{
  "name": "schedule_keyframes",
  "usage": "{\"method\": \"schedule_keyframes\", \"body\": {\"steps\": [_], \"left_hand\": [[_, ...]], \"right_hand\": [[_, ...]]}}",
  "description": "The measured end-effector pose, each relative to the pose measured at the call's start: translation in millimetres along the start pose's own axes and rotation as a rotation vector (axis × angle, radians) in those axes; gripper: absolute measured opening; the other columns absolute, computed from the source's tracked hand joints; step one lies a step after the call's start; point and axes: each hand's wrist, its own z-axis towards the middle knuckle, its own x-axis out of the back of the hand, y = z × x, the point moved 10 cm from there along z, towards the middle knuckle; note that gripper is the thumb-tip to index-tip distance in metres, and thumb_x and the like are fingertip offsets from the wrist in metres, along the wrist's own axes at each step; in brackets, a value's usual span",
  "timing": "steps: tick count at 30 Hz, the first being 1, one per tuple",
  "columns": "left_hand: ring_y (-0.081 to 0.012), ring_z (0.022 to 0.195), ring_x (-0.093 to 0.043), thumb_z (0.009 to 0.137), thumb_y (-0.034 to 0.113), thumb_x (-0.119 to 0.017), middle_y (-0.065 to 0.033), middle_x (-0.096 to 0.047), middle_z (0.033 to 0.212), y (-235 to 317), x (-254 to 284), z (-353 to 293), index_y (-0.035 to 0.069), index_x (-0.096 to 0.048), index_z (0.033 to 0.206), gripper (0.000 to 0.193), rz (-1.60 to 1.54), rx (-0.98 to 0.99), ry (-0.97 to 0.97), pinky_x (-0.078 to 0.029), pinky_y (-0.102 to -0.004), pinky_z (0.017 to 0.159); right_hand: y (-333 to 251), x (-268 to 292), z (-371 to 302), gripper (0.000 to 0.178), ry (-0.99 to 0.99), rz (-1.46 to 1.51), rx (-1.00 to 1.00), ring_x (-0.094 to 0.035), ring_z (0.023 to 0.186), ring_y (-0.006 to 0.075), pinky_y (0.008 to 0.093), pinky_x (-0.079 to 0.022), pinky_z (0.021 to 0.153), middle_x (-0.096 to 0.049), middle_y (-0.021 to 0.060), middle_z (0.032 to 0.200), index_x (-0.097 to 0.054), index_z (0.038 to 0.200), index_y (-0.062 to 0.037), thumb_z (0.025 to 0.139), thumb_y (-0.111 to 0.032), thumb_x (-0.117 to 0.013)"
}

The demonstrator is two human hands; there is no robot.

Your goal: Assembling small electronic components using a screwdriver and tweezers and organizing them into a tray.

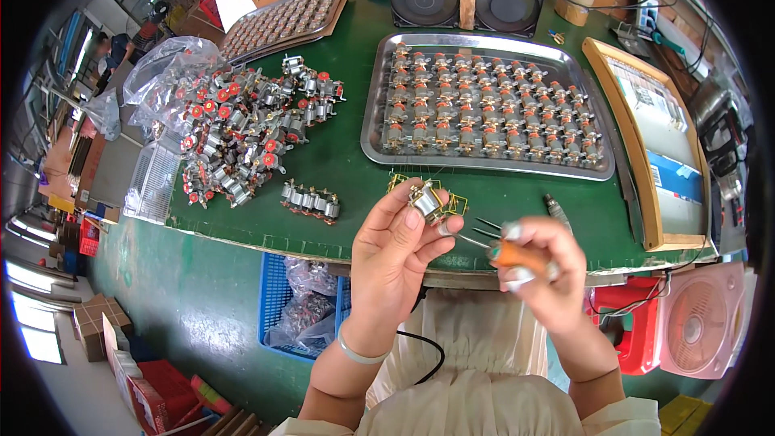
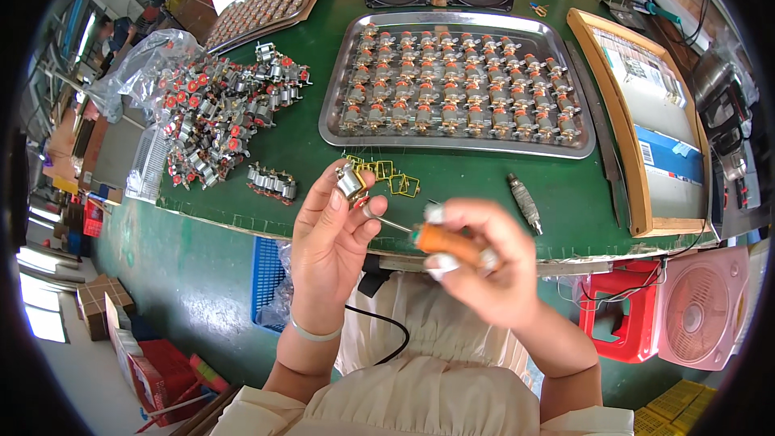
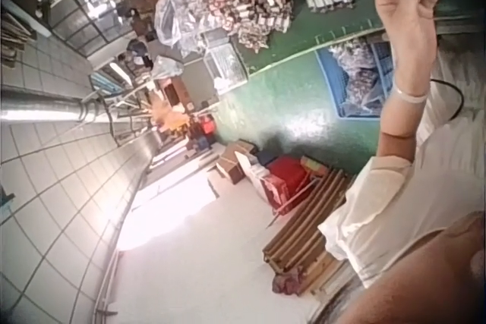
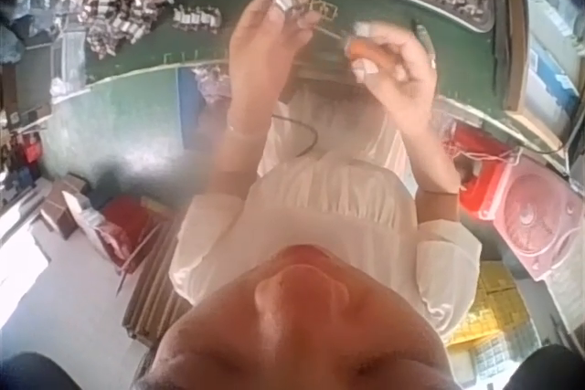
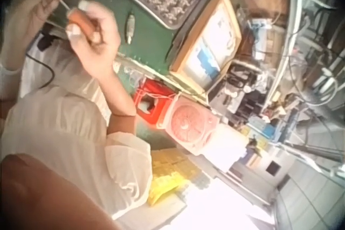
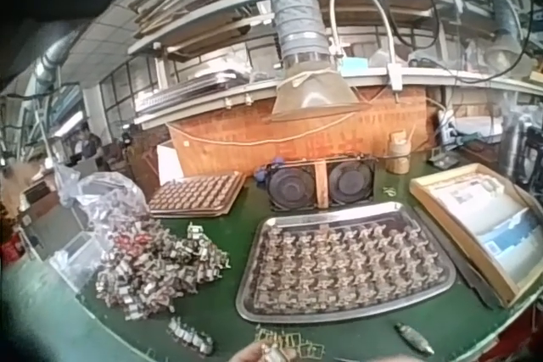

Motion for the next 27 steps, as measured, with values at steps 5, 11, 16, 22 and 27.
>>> {"method": "schedule_keyframes", "body": {"steps": [5,11,16,22,27], "left_hand": [[-0.0249,0.095,-0.060,0.089,0.013,-0.050,-0.0135,-0.055,0.110,0,0,-2,0.003,-0.044,0.120,0.032,-0.087,-0.016,0.002,-0.054,-0.0281,0.075],[-0.0242,0.097,-0.059,0.089,0.013,-0.050,-0.0121,-0.056,0.110,-2,-1,-1,0.004,-0.044,0.119,0.032,-0.061,-0.046,0.041,-0.053,-0.0291,0.077],[-0.0255,0.097,-0.059,0.089,0.012,-0.051,-0.0122,-0.056,0.110,-1,-3,1,0.004,-0.045,0.119,0.032,-0.026,-0.078,0.036,-0.053,-0.0303,0.077],[-0.0268,0.096,-0.060,0.088,0.010,-0.052,-0.0135,-0.056,0.110,4,0,-1,0.003,-0.045,0.118,0.033,0.022,-0.136,0.074,-0.053,-0.0311,0.077],[-0.0278,0.096,-0.060,0.088,0.008,-0.052,-0.0142,-0.056,0.110,10,-6,-3,0.002,-0.044,0.119,0.033,0.051,-0.166,0.008,-0.053,-0.0319,0.078]], "right_hand": [[-44,-32,-10,0.034,-0.027,-0.769,0.703,-0.052,0.063,0.0229,0.0298,-0.041,0.056,-0.058,0.0119,0.080,-0.056,0.094,0.0028,0.062,0.007,-0.063],[-46,-40,-16,0.036,-0.001,-0.854,0.774,-0.051,0.064,0.0220,0.0292,-0.041,0.054,-0.056,0.0116,0.079,-0.056,0.094,0.0037,0.059,0.010,-0.062],[-34,-31,-7,0.034,-0.003,-0.752,0.591,-0.054,0.068,0.0222,0.0294,-0.045,0.060,-0.056,0.0135,0.084,-0.054,0.101,0.0048,0.068,0.009,-0.061],[-17,-20,2,0.025,-0.043,-0.521,0.386,-0.055,0.063,0.0168,0.0231,-0.045,0.055,-0.057,0.0139,0.081,-0.052,0.108,0.0049,0.083,-0.002,-0.054],[50,-21,-3,0.034,-0.212,0.299,-0.469,-0.054,0.049,0.0201,0.0252,-0.043,0.044,-0.058,0.0205,0.070,-0.051,0.103,0.0054,0.092,-0.025,-0.040]]}}
